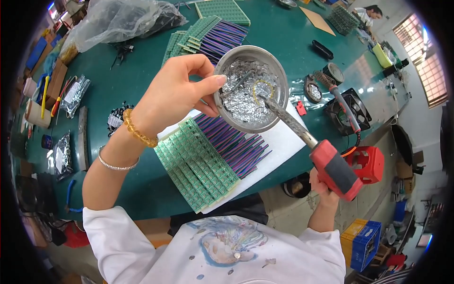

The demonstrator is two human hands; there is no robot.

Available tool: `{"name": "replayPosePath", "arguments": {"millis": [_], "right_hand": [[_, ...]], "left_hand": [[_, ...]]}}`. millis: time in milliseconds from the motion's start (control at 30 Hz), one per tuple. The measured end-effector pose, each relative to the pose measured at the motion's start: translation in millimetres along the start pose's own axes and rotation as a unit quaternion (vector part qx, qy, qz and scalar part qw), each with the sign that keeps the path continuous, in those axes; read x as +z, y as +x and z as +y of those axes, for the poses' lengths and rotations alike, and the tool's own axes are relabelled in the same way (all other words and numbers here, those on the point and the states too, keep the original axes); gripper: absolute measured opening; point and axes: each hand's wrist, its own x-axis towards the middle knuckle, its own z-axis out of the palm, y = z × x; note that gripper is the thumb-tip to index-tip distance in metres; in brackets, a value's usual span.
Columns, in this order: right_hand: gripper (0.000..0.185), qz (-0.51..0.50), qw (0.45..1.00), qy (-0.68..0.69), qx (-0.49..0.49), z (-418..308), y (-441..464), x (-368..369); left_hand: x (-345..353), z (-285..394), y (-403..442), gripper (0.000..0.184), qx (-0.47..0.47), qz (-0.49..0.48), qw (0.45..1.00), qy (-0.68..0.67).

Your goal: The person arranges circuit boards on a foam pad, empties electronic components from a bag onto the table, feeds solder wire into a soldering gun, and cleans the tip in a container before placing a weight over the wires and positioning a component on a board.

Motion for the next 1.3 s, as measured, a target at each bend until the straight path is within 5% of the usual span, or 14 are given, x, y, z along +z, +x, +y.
{"name": "replayPosePath", "arguments": {"millis": [100,233,500,600,667,700,900,1300], "right_hand": [[0.036,-0.055,0.953,-0.263,-0.142,-12.8,26.1,14.0],[0.045,-0.094,0.910,-0.304,-0.267,-0.7,34.4,19.3],[0.047,-0.154,0.880,-0.360,-0.267,-15.6,33.7,14.9],[0.043,-0.151,0.907,-0.314,-0.236,-11.2,24.7,7.4],[0.043,-0.103,0.979,-0.169,-0.049,-7.4,9.8,-0.4],[0.061,-0.098,0.995,0.008,0.001,29.2,-11.0,-14.4],[0.069,-0.096,0.948,0.249,0.171,-2.1,13.1,16.8],[0.060,-0.032,0.901,0.378,0.211,1.3,8.2,8.5]], "left_hand": [[2.5,3.4,-0.1,0.018,0.001,-0.020,1.000,0.024],[1.2,3.7,-2.9,0.017,-0.006,-0.036,0.999,0.010],[-2.8,1.6,-4.6,0.017,-0.010,-0.042,0.998,0.034],[-3.4,-0.1,-4.9,0.016,0.003,-0.038,0.999,0.022],[-2.7,1.2,-5.2,0.016,0.008,-0.033,0.999,0.033],[-2.1,0.9,-5.3,0.016,0.008,-0.033,0.999,0.033],[0.9,3.6,-8.2,0.015,0.027,-0.048,0.998,0.034],[-4.1,3.6,-11.1,0.016,0.045,-0.021,0.999,0.021]]}}
